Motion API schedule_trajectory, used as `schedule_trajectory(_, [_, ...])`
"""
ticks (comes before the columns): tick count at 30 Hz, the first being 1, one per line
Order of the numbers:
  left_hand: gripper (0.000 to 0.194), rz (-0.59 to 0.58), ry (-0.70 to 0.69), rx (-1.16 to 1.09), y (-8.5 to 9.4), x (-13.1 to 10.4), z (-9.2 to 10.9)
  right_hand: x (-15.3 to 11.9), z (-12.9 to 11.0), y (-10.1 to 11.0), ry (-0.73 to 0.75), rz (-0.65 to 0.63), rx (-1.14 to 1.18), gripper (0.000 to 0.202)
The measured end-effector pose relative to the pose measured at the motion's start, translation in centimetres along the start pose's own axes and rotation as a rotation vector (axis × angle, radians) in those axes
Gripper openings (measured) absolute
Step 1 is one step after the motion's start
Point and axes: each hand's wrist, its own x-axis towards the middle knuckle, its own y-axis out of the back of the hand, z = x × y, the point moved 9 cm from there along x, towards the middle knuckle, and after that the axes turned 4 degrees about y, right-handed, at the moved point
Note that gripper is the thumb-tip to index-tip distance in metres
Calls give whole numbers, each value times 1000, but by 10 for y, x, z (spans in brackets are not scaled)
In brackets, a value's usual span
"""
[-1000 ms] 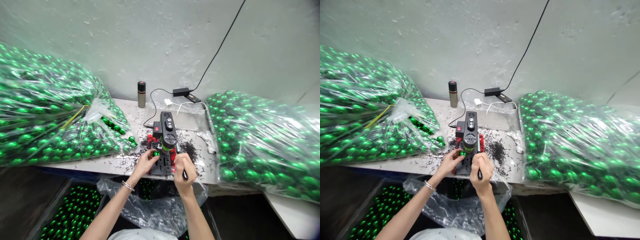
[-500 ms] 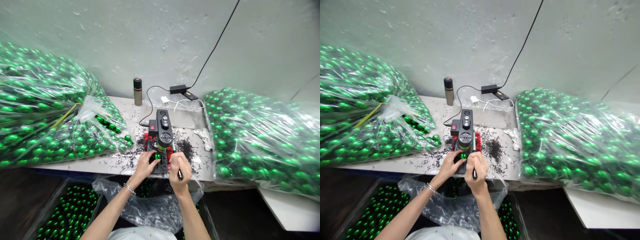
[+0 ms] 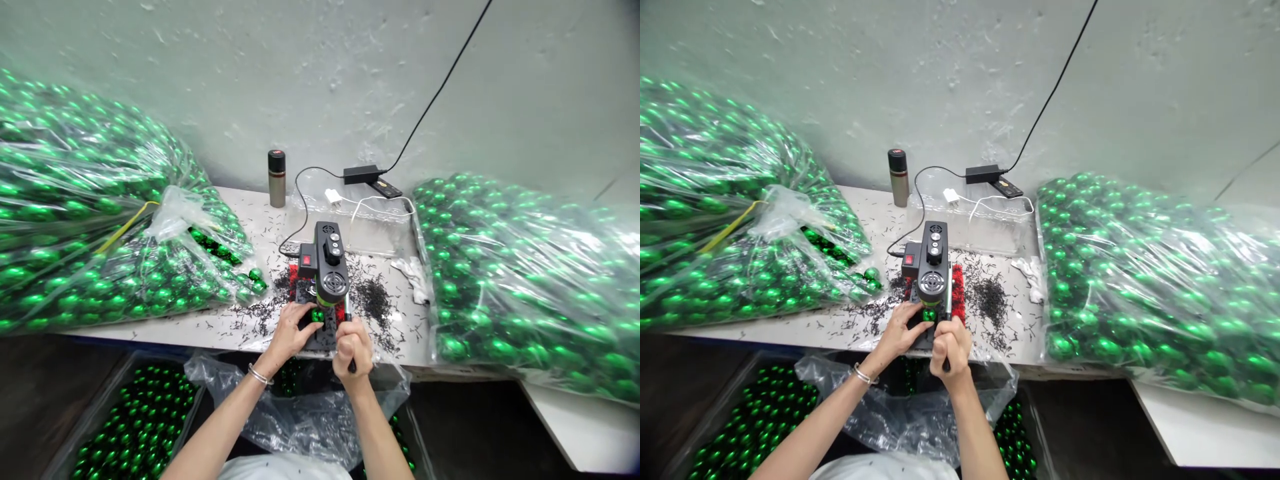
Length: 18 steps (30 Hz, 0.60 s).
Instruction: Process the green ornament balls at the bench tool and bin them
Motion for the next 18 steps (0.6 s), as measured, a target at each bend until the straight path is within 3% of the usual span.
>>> schedule_trajectory(8, [30, -10, 23, 2, -1, 0, 0, -25, 14, -3, -29, 85, -9, 34])
schedule_trajectory(11, [31, -9, 15, -12, -1, 0, 1, -28, 15, -6, -6, 57, -6, 33])
schedule_trajectory(15, [30, -2, 18, -30, -1, 1, -1, -25, 8, -12, 73, -49, -63, 28])
schedule_trajectory(18, [29, 7, 23, -45, -1, 3, -2, -8, 0, -5, 47, -29, -47, 28])
